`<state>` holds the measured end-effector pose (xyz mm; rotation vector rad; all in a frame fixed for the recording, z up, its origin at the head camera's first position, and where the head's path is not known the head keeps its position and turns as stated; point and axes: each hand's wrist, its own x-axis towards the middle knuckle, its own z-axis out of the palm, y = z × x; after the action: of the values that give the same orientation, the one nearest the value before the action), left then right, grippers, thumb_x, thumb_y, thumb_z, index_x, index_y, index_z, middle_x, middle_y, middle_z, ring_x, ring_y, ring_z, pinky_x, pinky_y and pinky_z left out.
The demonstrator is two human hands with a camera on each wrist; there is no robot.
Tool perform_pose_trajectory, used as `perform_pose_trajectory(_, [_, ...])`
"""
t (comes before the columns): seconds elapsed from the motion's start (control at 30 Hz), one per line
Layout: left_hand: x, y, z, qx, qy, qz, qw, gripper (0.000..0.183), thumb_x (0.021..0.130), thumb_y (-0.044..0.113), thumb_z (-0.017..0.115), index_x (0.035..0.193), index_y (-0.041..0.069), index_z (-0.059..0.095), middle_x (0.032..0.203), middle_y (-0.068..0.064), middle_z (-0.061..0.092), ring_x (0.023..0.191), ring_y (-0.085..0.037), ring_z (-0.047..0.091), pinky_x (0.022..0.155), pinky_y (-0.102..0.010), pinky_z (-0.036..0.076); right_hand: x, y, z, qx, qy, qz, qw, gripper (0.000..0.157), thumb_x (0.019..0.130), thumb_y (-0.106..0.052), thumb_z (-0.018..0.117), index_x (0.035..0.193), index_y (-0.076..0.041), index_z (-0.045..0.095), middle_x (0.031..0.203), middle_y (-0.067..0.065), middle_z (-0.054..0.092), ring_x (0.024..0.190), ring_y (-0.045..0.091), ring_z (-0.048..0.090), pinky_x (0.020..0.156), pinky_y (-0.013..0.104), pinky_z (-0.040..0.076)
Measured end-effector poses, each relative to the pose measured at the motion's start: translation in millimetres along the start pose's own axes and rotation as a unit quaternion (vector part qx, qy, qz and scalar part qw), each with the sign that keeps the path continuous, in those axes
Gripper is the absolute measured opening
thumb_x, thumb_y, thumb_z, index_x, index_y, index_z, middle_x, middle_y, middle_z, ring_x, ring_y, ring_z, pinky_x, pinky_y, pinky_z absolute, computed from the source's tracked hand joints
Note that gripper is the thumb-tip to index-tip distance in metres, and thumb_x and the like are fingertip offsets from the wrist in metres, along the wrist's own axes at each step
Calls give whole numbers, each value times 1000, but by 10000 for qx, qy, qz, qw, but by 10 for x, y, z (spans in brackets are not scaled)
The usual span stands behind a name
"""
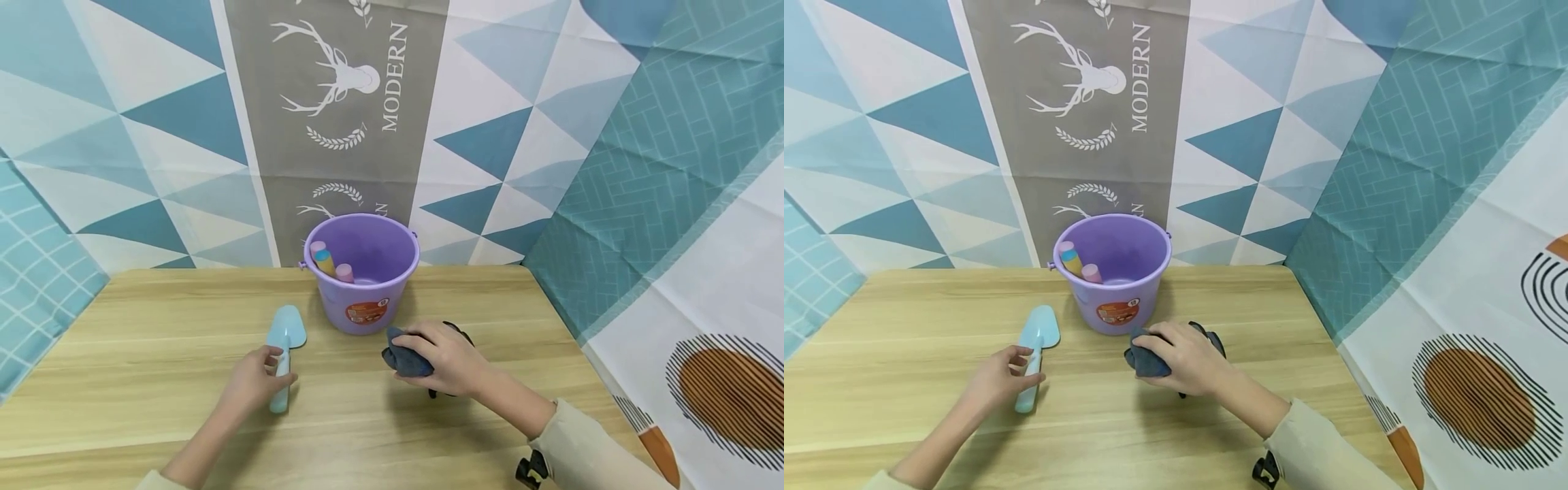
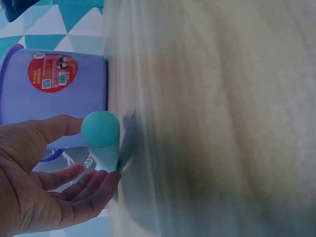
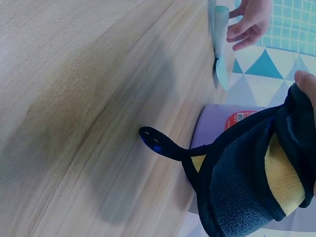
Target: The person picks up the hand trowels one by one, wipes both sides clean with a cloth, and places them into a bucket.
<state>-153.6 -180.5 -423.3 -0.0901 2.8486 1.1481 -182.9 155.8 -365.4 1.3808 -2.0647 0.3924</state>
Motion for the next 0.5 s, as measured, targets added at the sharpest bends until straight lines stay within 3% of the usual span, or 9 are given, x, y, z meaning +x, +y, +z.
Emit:
perform_pose_trajectory(0.2, [-21, -16, 79, 251, -22, -29, 9997, 67, 72, 23, 78, 122, -12, 50, 111, -32, 58, 100, -45, 58, 80, -50, 52, -22, 11, 27, 11, 28, -29, 10000, 57, 66, -38, 83, 114, -14, 62, 108, 6, 60, 95, 20, 61, 80, 33, 52])
perform_pose_trajectory(0.5, [5, -39, 102, 75, -128, -182, 9997, 73, 67, 10, 72, 128, -14, 42, 113, -33, 57, 97, -39, 59, 79, -46, 52, -42, 16, 40, 25, -87, -34, 10000, 57, 66, -37, 83, 114, -15, 61, 110, 6, 60, 98, 20, 62, 80, 33, 52])
